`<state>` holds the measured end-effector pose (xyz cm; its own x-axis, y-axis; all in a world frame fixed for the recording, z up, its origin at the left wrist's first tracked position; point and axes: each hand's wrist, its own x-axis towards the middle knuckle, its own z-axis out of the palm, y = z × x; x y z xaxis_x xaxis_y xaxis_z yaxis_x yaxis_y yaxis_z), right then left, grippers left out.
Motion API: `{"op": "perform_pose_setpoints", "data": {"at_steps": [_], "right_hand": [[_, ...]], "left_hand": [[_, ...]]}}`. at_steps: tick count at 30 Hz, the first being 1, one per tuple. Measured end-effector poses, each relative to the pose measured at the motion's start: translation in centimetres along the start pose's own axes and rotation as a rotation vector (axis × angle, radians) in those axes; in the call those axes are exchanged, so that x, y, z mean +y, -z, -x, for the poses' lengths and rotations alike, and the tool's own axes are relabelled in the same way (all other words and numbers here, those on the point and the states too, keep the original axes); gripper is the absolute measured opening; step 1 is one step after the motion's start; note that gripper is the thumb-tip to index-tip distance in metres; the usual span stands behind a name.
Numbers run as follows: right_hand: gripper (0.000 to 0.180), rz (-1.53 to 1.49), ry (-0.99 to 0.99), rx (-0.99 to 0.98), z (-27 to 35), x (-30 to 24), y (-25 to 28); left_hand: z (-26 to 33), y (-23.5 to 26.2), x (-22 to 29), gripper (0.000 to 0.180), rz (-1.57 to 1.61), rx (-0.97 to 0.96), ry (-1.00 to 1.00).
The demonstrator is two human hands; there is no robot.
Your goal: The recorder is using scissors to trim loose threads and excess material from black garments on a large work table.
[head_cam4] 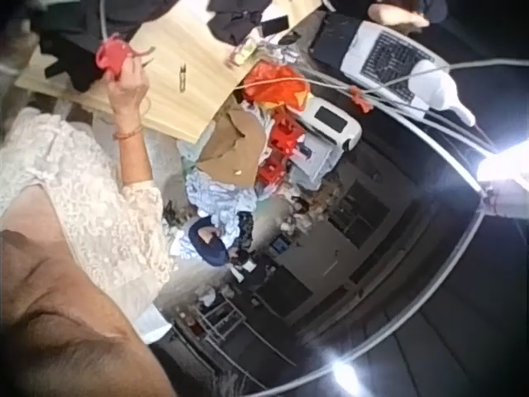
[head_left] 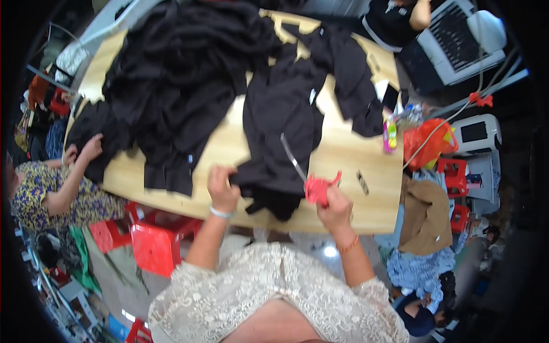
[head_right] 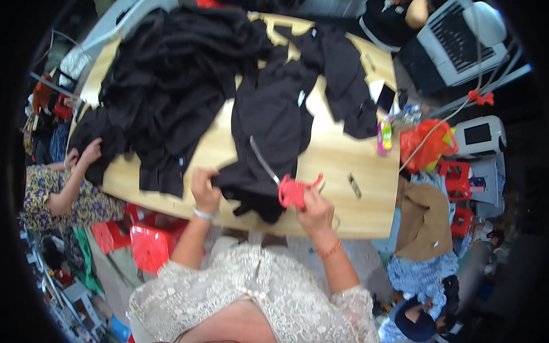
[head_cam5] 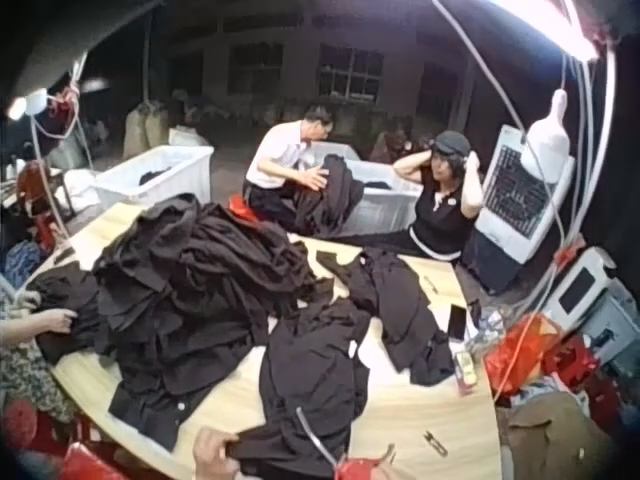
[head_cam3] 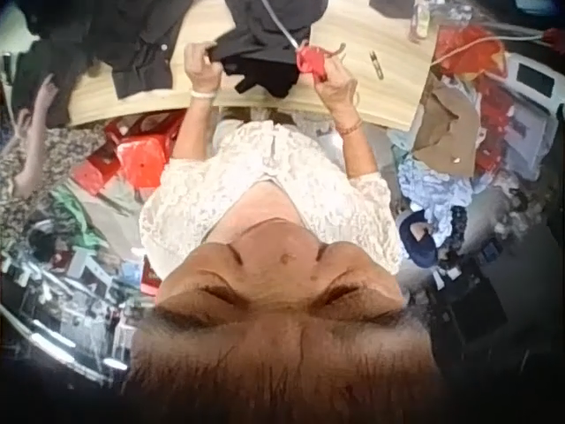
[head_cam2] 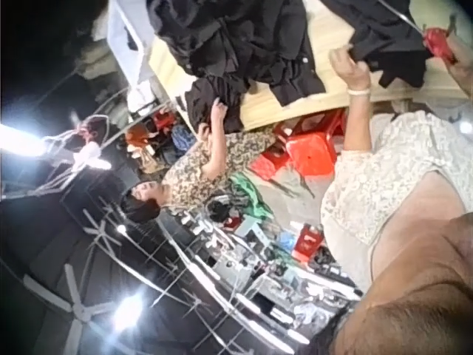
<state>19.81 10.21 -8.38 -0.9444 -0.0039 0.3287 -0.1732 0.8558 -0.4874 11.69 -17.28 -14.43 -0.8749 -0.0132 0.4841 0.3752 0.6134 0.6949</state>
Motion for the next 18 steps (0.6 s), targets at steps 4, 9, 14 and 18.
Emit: {"op": "perform_pose_setpoints", "data": {"at_steps": [4, 9, 14, 18], "right_hand": [[0.023, -0.109, -0.189, -0.224, 1.9, -0.1, -2.2], [0.027, -0.016, -0.378, -0.585, 7.1, 1.9, -4.2], [0.028, 0.222, -0.362, -0.530, 8.9, 1.5, -1.5], [0.028, 0.096, -0.339, -0.381, 8.3, 1.5, -0.7]], "left_hand": [[1.1, 1.9, -1.8, 0.033, -0.223, -0.180, -0.120], [9.9, 1.7, -4.0, 0.023, -0.097, -0.357, 0.272], [12.8, -0.6, -0.5, 0.038, 0.965, -0.384, 1.547], [10.4, -3.9, -1.0, 0.043, 1.026, -0.214, 1.654]]}}
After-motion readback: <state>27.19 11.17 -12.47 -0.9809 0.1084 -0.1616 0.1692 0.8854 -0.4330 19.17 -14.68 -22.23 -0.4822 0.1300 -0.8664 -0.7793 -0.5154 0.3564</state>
